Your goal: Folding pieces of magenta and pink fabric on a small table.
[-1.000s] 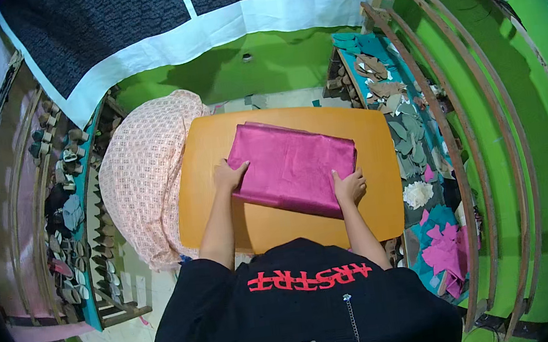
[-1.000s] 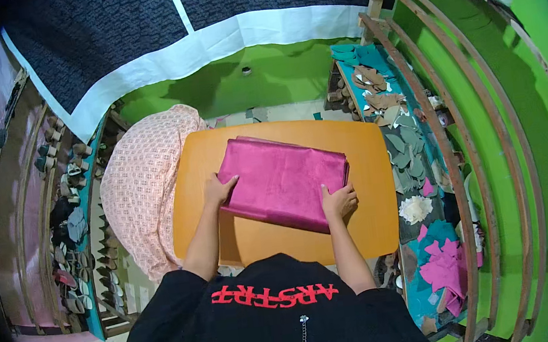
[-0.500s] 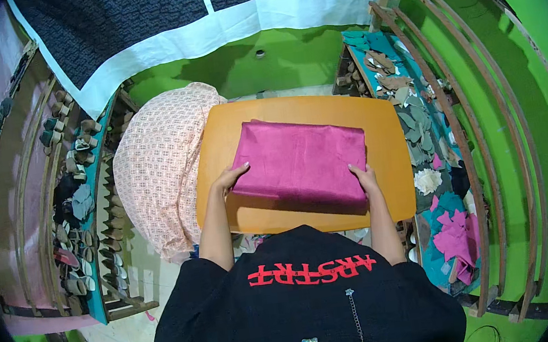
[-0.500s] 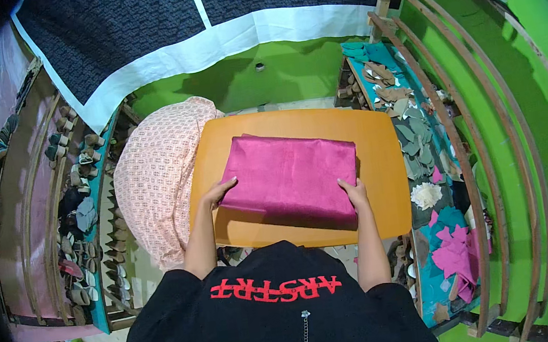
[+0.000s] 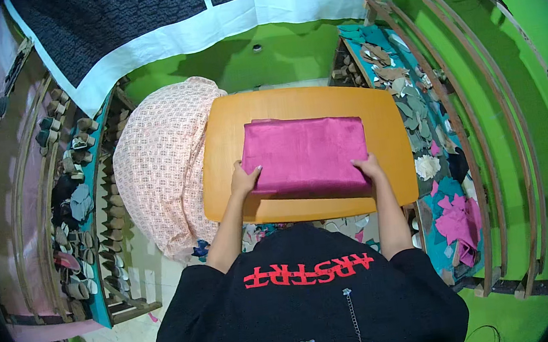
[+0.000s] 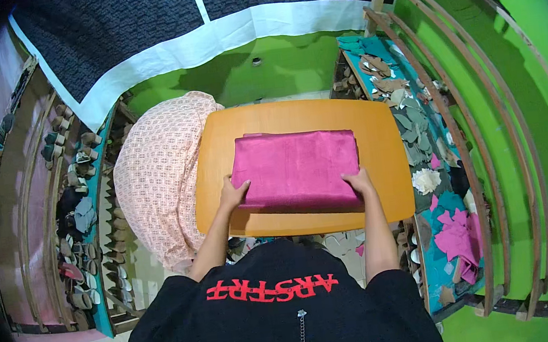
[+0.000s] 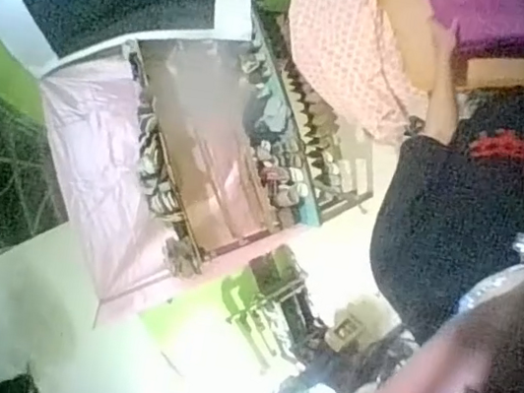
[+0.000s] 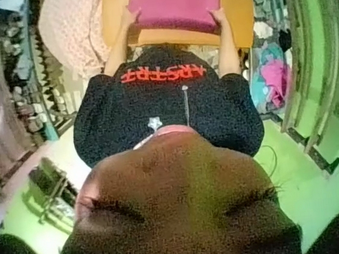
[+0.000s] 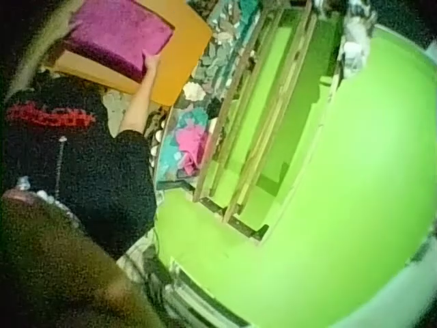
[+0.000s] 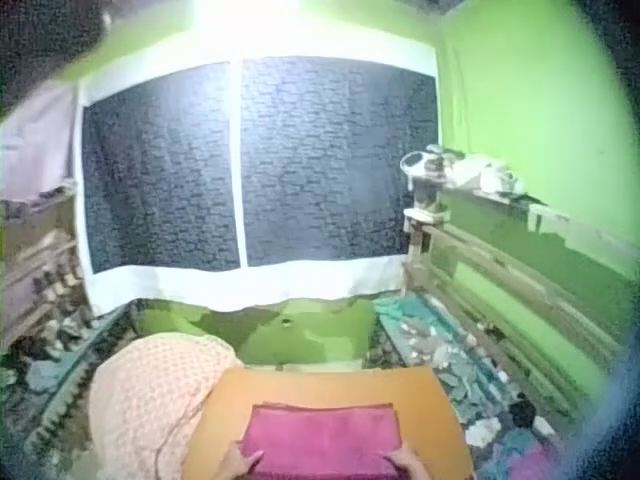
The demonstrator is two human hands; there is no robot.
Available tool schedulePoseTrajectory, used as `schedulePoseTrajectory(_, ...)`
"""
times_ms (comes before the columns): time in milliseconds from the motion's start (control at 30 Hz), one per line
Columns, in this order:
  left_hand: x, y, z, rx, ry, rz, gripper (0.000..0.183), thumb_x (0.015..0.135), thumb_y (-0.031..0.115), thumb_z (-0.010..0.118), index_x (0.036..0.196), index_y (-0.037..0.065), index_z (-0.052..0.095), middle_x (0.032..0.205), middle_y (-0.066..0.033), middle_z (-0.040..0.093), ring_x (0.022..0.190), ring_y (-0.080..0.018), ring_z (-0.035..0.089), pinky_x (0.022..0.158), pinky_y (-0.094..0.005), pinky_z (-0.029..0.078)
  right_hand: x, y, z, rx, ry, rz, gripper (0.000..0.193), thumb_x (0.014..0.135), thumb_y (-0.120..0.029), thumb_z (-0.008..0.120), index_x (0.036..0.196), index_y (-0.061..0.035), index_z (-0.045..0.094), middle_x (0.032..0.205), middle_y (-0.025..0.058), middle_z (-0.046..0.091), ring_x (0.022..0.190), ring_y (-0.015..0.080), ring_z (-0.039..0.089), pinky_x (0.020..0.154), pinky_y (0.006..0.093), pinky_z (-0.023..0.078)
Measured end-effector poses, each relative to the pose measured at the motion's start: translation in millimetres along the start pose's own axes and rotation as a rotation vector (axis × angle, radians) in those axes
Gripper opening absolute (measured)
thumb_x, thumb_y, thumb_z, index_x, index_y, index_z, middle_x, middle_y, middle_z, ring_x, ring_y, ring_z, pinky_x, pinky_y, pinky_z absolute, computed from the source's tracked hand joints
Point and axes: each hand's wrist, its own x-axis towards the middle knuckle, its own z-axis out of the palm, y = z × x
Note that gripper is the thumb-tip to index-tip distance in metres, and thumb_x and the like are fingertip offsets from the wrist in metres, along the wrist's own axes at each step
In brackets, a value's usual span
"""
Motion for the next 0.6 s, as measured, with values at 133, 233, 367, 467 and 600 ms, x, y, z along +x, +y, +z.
schedulePoseTrajectory(133, -28, 34, -1, 0.527, 0.165, 0.267, 0.071, 0.070, 0.047, 0.064, 0.127, 0.012, 0.040, 0.134, -0.0195, 0.033, 0.123, -0.0360, 0.031, 0.097, -0.0553, 0.025, -63, -49, 26, -0.632, 0.377, 0.213, 0.070, 0.067, -0.034, 0.071, 0.119, 0.0024, 0.041, 0.121, 0.0224, 0.044, 0.113, 0.0347, 0.041, 0.092, 0.0467, 0.036)
schedulePoseTrajectory(233, -32, 43, 20, 0.596, 0.051, 0.484, 0.072, 0.070, 0.057, 0.057, 0.131, 0.024, 0.038, 0.142, -0.0155, 0.017, 0.131, -0.0377, 0.012, 0.097, -0.0640, 0.010, -56, -40, 47, -0.688, 0.424, -0.037, 0.069, 0.071, -0.040, 0.065, 0.124, -0.0042, 0.039, 0.132, 0.0213, 0.031, 0.122, 0.0389, 0.028, 0.096, 0.0524, 0.028)
schedulePoseTrajectory(367, -53, 62, 45, 0.611, -0.020, 0.610, 0.073, 0.071, 0.063, 0.050, 0.133, 0.026, 0.036, 0.143, -0.0158, 0.017, 0.132, -0.0388, 0.008, 0.098, -0.0635, 0.006, -59, -62, 81, -0.841, 0.319, -0.479, 0.069, 0.073, -0.042, 0.062, 0.131, -0.0155, 0.036, 0.139, 0.0156, 0.024, 0.127, 0.0387, 0.021, 0.100, 0.0544, 0.021)
schedulePoseTrajectory(467, -66, 61, 50, 0.616, -0.077, 0.660, 0.072, 0.071, 0.064, 0.048, 0.132, 0.027, 0.037, 0.143, -0.0163, 0.017, 0.131, -0.0392, 0.008, 0.098, -0.0637, 0.006, -61, -56, 82, -0.950, 0.248, -0.255, 0.070, 0.074, -0.048, 0.058, 0.133, -0.0206, 0.034, 0.143, 0.0126, 0.018, 0.129, 0.0369, 0.017, 0.101, 0.0557, 0.017)
schedulePoseTrajectory(600, -49, 51, 42, 0.643, -0.166, 0.737, 0.067, 0.074, 0.063, 0.045, 0.131, 0.029, 0.037, 0.143, -0.0106, 0.020, 0.132, -0.0347, 0.012, 0.097, -0.0657, 0.006, -68, -31, 75, -0.938, 0.296, -0.202, 0.070, 0.075, -0.054, 0.053, 0.133, -0.0206, 0.033, 0.141, 0.0157, 0.023, 0.127, 0.0379, 0.024, 0.101, 0.0520, 0.023)
